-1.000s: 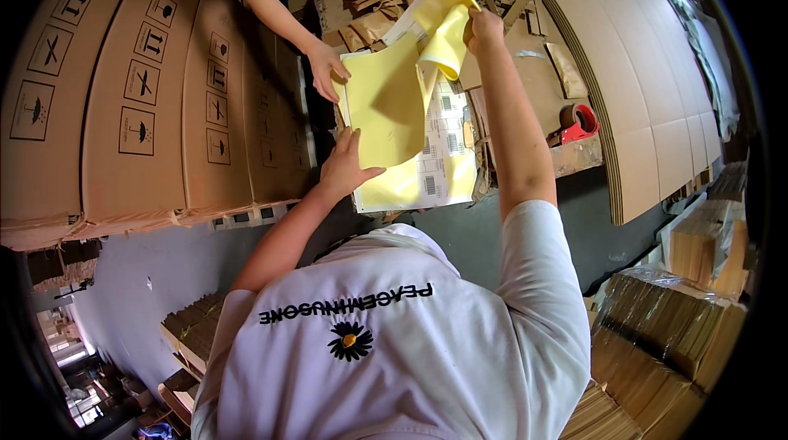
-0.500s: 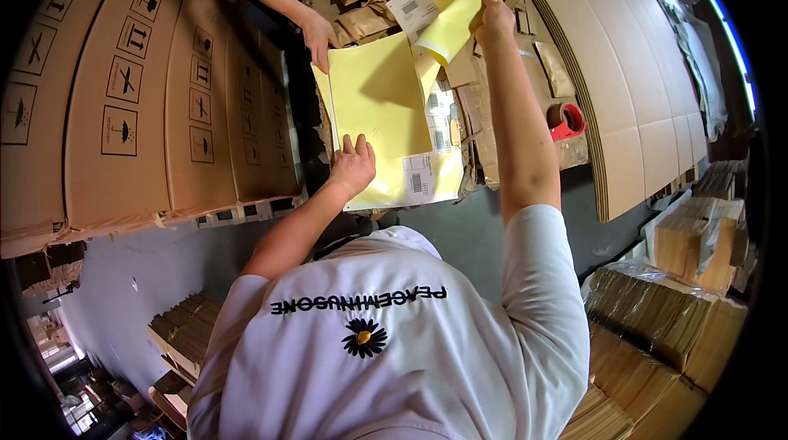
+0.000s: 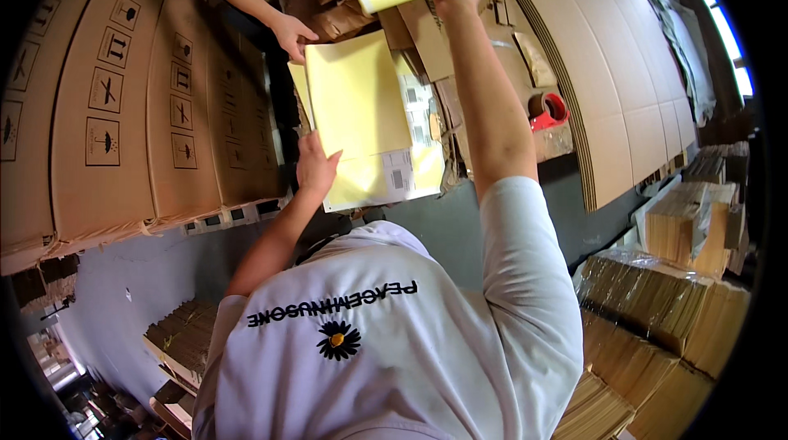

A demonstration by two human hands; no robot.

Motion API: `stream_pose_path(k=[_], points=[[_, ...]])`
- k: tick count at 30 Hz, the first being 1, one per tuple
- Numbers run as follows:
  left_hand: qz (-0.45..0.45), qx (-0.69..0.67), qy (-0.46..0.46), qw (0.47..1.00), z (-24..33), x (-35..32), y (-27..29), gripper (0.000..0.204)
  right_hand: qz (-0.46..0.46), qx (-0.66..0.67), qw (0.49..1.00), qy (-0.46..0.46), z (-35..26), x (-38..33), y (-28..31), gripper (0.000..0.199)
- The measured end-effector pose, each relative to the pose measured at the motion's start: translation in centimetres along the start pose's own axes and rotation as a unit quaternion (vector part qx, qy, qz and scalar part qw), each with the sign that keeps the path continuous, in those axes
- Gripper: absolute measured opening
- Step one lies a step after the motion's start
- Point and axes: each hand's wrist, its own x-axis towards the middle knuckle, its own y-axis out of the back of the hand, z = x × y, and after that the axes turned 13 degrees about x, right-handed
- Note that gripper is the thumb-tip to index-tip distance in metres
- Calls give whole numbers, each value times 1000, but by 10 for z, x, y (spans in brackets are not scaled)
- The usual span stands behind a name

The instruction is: The person folds flat cardboard sheets into box shapes, secures the seams with a handheld tape dispenser, and then applies shipping labels to the finished boxes. The person handles cardboard, tape, and labels throughout the process.

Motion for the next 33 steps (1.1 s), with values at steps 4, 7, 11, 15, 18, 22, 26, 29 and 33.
stream_pose_path(k=[4, 7, 11, 15, 18, 22, 26, 29, 33], points=[[-3, -58, 68, 996, -35, 11, -29, 51, -68, -218, 956, -183, 19, -33, -4, 40], [-138, -254, 121, 950, -30, 31, -26, 31, -143, -515, 836, -124, 19, -32, 39, 35], [-190, -521, 173, 814, -17, 34, 26, 11, -198, -681, 704, 12, 18, -126, 144, 35], [-223, -624, 174, 728, -49, 47, 46, 15, -115, -805, 582, -23, 15, -238, 200, 44], [-241, -661, 195, 684, -53, 44, 36, 19, -33, -806, 591, 1, 37, -245, 215, 43], [-221, -722, 228, 615, -42, 45, 25, 14, 15, -757, 653, 13, 30, -229, 215, 33], [-251, -767, 122, 577, -67, 41, 26, 17, 45, -805, 588, 59, -23, -220, 211, 29], [-203, -725, 176, 634, -61, 38, 36, 26, -1, -782, 597, 177, -39, -251, 212, 30], [-151, -646, 210, 719, -77, 23, 14, 32, -47, -800, 597, -40, 9, -317, 222, 56]])
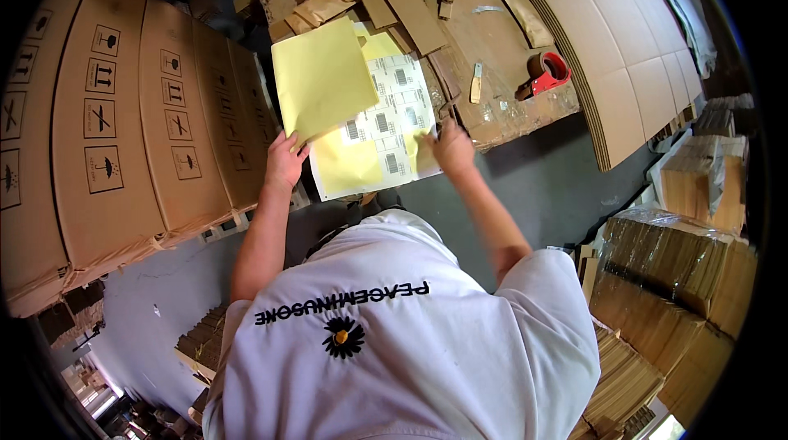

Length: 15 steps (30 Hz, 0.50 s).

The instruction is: The person folds flat cardboard sheets into box shapes, secures the seams with a handheld tape dispenser, and then applies shipping labels to the finished boxes. The person handles cardboard, tape, and labels throughout the process.

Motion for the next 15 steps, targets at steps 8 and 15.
stream_pose_path(k=[8, 15], points=[[20, 18, 17, 999, -20, -2, 13, 32, -9, 202, 971, -129, -20, -29, -5, 59], [48, 163, 12, 985, 9, -8, 4, 35, -165, 461, 869, -73, -53, -45, 88, 22]])
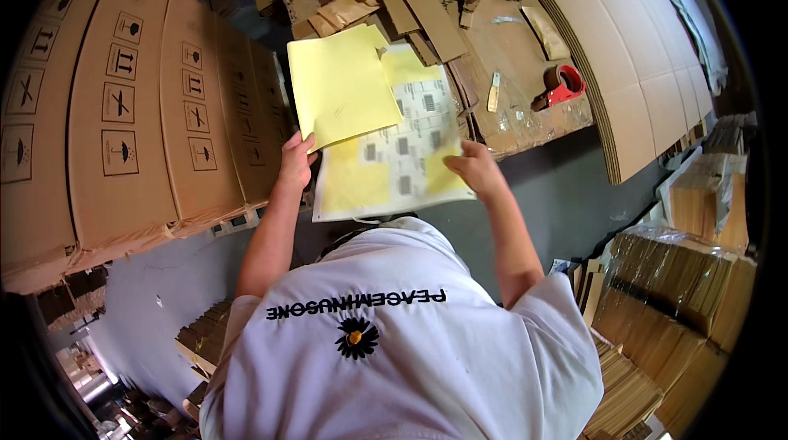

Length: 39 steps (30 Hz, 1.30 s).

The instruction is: The person folds flat cardboard sheets into box shapes, secures the seams with a handheld tape dispenser, and then applies shipping labels to the finished boxes. The person handles cardboard, tape, and labels throughout the process.

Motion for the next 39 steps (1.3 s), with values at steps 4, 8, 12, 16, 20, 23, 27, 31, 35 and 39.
stream_pose_path(k=[4, 8, 12, 16, 20, 23, 27, 31, 35, 39], points=[[-23, 45, -49, 998, 26, -3, 0, 33, -40, -177, 982, 48, -108, -58, 56, 16], [-59, 10, -49, 997, 27, -19, -32, 28, -121, -64, 987, 88, -186, -87, 120, 31], [-141, 394, -89, 904, 36, -21, -50, 37, -177, -30, 980, 84, -255, -88, 130, 43], [210, 401, -516, 727, 164, -86, -44, 64, -278, -156, 940, 125, -277, -56, 112, 37], [139, 456, -697, 536, 276, -203, -69, 85, -370, -224, 896, 99, -302, -52, 43, 36], [66, 476, -721, 499, 285, -239, -76, 97, -472, -377, 789, 116, -343, -86, -35, 33], [-70, 454, -618, 638, 279, -277, -46, 52, -457, -533, 680, 212, -377, -140, -110, 27], [-55, 286, -541, 789, 240, -302, 40, 23, -162, -467, 794, 354, -382, -161, -158, 52], [-42, 162, -457, 874, 217, -328, 95, 25, -313, -316, 822, 354, -359, -176, -150, 74], [-28, 142, -430, 891, 206, -332, 122, 27, -349, -300, 804, 376, -339, -169, -184, 53]])
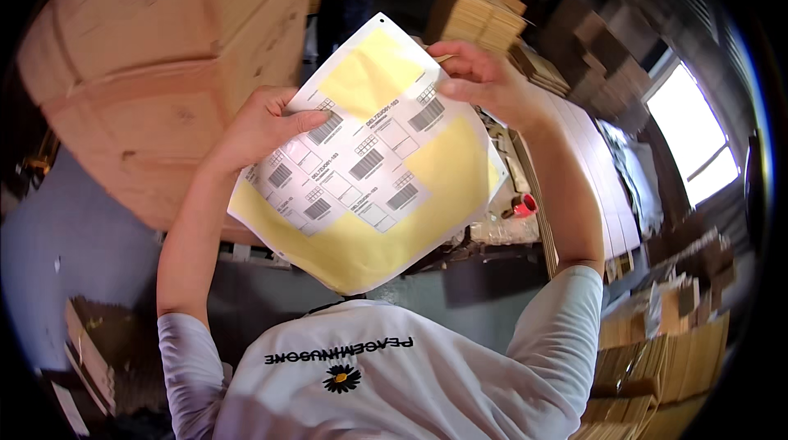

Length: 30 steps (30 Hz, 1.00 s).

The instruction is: The person folds flat cardboard sheets into box shapes, secures the seams with a handheld tape dispenser, and then applies shipping labels to the finished boxes. The person handles cardboard, tape, and labels throughout the process.

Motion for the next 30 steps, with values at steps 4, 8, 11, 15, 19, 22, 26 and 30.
stream_pose_path(k=[4, 8, 11, 15, 19, 22, 26, 30], points=[[24, -39, 9, 999, 6, -13, -4, 29, -49, 96, 994, 10, 8, 21, -2, 53], [53, 130, 0, 990, 29, -26, -2, 35, -94, 188, 977, 20, 4, 18, -15, 48], [126, 71, 3, 989, 73, -16, -30, 39, -128, 198, 971, 35, -13, 12, -1, 46], [197, 26, 20, 980, 95, -21, -48, 33, -165, 189, 966, 62, -19, 14, 10, 33], [175, -1, 14, 985, 94, -27, -41, 32, -213, 168, 962, 34, -31, 34, 15, 32], [190, 19, 16, 981, 100, -30, -41, 33, -265, 193, 945, 7, -34, 41, 17, 43], [185, 64, 51, 979, 108, -32, -28, 35, -288, 245, 926, -1, -25, 48, 8, 45], [159, 73, 52, 983, 105, -30, -20, 37, -260, 235, 936, 39, -16, 49, -5, 37]])
